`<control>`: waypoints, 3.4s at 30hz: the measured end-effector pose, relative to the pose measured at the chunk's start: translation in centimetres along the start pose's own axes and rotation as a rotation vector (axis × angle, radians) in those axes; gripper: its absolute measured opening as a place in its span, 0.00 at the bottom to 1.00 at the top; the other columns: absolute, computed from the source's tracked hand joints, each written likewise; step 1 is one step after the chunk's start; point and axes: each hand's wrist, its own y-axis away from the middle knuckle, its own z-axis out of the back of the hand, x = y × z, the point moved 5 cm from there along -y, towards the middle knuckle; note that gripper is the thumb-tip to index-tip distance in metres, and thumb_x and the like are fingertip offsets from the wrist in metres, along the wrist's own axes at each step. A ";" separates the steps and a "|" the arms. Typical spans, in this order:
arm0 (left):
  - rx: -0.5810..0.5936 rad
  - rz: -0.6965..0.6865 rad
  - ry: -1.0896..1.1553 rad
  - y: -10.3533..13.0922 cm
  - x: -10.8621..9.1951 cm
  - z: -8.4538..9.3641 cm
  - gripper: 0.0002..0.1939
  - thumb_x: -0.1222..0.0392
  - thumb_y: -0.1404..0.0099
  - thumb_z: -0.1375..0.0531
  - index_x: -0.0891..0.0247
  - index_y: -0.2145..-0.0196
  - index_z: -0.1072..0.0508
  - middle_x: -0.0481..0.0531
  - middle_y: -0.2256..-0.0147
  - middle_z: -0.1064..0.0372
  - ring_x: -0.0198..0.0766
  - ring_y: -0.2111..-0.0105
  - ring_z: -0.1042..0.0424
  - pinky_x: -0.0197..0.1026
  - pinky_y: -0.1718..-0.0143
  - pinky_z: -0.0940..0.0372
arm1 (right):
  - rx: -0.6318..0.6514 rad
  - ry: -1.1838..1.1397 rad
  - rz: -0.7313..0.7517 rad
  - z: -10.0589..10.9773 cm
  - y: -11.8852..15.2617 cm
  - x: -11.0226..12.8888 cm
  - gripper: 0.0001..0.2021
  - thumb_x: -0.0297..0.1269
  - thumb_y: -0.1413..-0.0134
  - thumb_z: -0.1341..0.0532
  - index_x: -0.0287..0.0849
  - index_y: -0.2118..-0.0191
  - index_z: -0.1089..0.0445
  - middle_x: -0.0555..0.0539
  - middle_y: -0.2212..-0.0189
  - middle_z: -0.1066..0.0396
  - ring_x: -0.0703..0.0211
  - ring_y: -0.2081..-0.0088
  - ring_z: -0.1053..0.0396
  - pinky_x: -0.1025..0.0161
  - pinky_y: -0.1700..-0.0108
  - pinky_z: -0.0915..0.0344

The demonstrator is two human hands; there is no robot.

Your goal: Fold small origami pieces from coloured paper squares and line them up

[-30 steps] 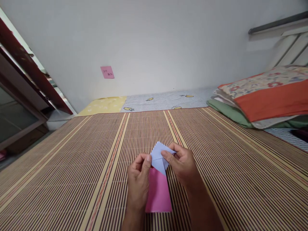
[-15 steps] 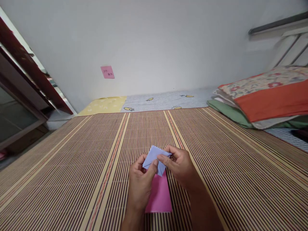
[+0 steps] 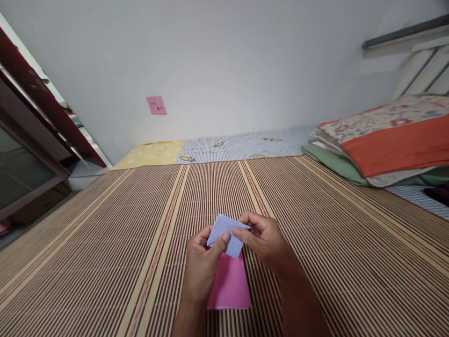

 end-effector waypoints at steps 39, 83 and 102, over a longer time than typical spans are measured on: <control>0.025 -0.015 -0.111 0.4 -0.9 -1.0 0.15 0.51 0.39 0.31 0.66 0.74 0.24 0.47 0.77 0.32 0.33 0.76 0.35 0.33 0.73 0.39 | -0.005 0.060 -0.026 -0.3 -0.1 0.0 0.13 0.42 0.39 0.36 0.42 0.72 0.32 0.53 0.78 0.35 0.62 0.75 0.38 0.65 0.72 0.42; 0.094 -0.008 -0.157 0.0 -0.4 -0.5 0.14 0.53 0.40 0.31 0.66 0.75 0.24 0.47 0.77 0.34 0.34 0.76 0.37 0.35 0.73 0.41 | -0.030 0.028 -0.017 0.1 -0.5 -0.9 0.06 0.38 0.45 0.32 0.41 0.66 0.24 0.51 0.72 0.28 0.61 0.70 0.31 0.65 0.67 0.35; -0.118 -0.538 -0.646 2.1 -2.2 -3.7 0.17 0.68 0.34 0.40 0.58 0.48 0.25 0.57 0.51 0.28 0.47 0.50 0.28 0.51 0.50 0.32 | -0.413 0.209 0.128 0.0 -0.5 -0.3 0.09 0.39 0.39 0.38 0.43 0.69 0.35 0.54 0.77 0.34 0.63 0.76 0.34 0.67 0.75 0.38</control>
